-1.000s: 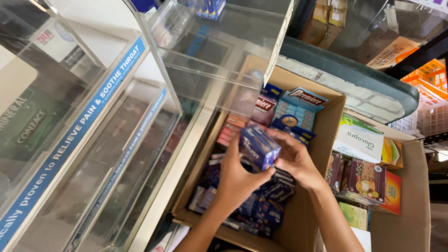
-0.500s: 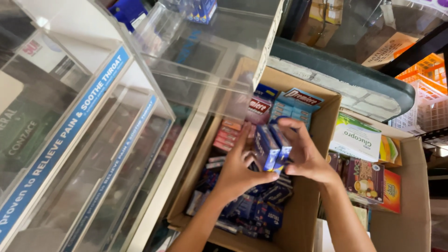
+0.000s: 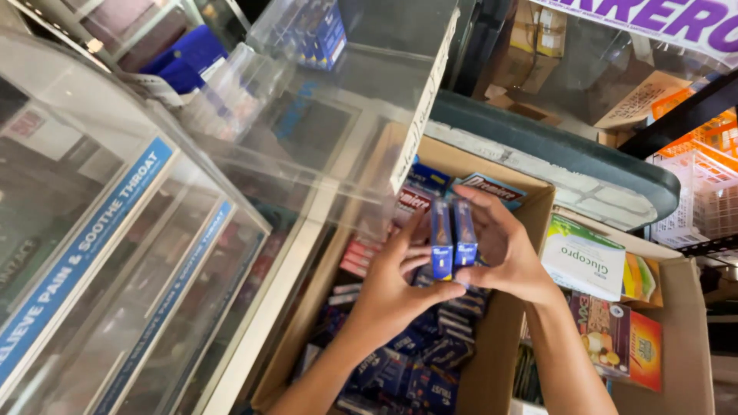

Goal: The person is organizing various brands and types of condoms in a retail display box and transparent bin.

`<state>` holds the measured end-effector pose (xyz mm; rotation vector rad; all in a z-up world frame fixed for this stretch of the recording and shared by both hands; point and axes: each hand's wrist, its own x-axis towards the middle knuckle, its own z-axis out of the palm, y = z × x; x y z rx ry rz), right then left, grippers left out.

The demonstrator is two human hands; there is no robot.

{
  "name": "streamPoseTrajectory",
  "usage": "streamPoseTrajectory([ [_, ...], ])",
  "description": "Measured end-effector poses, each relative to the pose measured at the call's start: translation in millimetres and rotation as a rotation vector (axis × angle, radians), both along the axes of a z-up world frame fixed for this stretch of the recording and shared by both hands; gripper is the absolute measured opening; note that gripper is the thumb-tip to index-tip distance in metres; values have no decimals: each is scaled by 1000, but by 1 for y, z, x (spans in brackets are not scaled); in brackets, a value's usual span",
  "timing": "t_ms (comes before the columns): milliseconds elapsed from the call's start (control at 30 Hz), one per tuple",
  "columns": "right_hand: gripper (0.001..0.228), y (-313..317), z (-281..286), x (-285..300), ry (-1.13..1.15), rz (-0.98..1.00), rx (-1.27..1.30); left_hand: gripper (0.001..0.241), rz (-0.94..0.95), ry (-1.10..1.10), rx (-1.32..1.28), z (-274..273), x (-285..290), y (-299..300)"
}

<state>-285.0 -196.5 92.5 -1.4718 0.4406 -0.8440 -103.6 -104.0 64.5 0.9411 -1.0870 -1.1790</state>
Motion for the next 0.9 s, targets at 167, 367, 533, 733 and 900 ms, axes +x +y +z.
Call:
streamPoseTrajectory([
  [167, 105, -16, 3, 4, 14, -14, -28, 99, 104, -254, -84, 21, 1, -15],
  [367, 95, -81, -9, 12, 18, -223, -200, 66, 304, -482, -329, 14, 8, -6],
  [533, 86, -160, -33, 42, -66, -521, -188, 39, 588, -803, -960, 29, 46, -8],
  [733, 84, -185, 0, 98, 286, -497, -574, 51, 956, -1110, -726, 53, 72, -26],
  [900, 96, -211, 5, 132, 327, -464, -678, 54, 880, -1142, -578, 42, 74, -30],
])
